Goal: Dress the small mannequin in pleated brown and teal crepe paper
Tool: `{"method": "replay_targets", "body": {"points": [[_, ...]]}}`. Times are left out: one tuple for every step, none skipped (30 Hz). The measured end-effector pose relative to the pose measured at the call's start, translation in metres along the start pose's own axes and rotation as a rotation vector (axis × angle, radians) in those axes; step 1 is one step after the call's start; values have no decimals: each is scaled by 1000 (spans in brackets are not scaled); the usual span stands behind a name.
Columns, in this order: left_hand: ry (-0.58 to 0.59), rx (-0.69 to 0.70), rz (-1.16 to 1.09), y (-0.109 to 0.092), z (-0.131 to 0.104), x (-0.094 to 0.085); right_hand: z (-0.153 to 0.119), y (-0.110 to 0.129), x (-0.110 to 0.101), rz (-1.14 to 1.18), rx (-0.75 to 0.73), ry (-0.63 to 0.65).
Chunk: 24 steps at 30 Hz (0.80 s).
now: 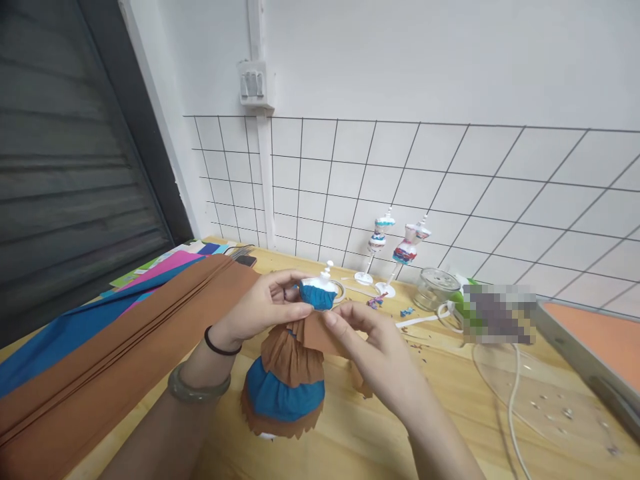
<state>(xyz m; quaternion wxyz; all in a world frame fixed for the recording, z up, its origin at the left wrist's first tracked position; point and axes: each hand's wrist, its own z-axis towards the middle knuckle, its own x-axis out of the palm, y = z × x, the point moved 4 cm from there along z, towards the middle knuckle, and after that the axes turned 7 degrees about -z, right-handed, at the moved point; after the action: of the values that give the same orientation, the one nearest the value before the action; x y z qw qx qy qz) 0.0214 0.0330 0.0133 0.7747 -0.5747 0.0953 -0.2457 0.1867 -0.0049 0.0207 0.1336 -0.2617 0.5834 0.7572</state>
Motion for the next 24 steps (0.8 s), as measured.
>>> {"method": "replay_targets", "body": {"points": [[8,6,-3,1,0,-1,0,0,2,45,7,21],[14,8,-8,3,0,-2,-1,0,3,83,12,31],[19,10,-18,4,1,-2,-1,0,4,110,17,34],[28,9,-31,5,1,-3,-1,0,5,128,20,29],[39,7,-43,6,2,-3,0,0,6,135,22,24],[48,7,-47,6,2,-2,0,-1,6,131,22,20],[53,9,-42,6,3,-2,1,-2,7,118,19,18],[55,13,-31,6,3,-2,2,-3,7,99,14,15],[56,19,-17,6,3,-2,3,-4,8,79,6,11],[54,23,-5,6,4,-2,4,-5,8,57,-4,2],[50,21,0,6,4,-3,5,-6,8,33,-15,-14],[44,13,2,6,4,-3,6,-7,8,8,-26,-40],[36,-3,3,6,3,-4,6,-7,7,-21,-37,-68],[28,-20,7,6,3,-5,7,-7,7,-53,-47,-98],[25,-31,20,5,2,-5,7,-7,7,-82,-52,-122],[27,-34,44,4,2,-5,7,-6,7,-106,-53,-136],[33,-28,76,3,1,-4,7,-6,7,-120,-52,-138],[39,-15,114,1,1,-3,7,-5,7,-127,-49,-133],[43,-1,152,-1,0,-2,7,-5,7,-125,-47,-127],[44,12,185,-3,0,-1,7,-5,7,-119,-46,-125],[41,19,211,-4,0,0,7,-5,7,-109,-46,-125],[37,23,231,-5,0,0,6,-5,7,-96,-49,-126],[31,26,245,-5,0,0,6,-5,7,-81,-51,-124],[24,29,256,-6,0,0,5,-5,6,-66,-53,-117]]}}
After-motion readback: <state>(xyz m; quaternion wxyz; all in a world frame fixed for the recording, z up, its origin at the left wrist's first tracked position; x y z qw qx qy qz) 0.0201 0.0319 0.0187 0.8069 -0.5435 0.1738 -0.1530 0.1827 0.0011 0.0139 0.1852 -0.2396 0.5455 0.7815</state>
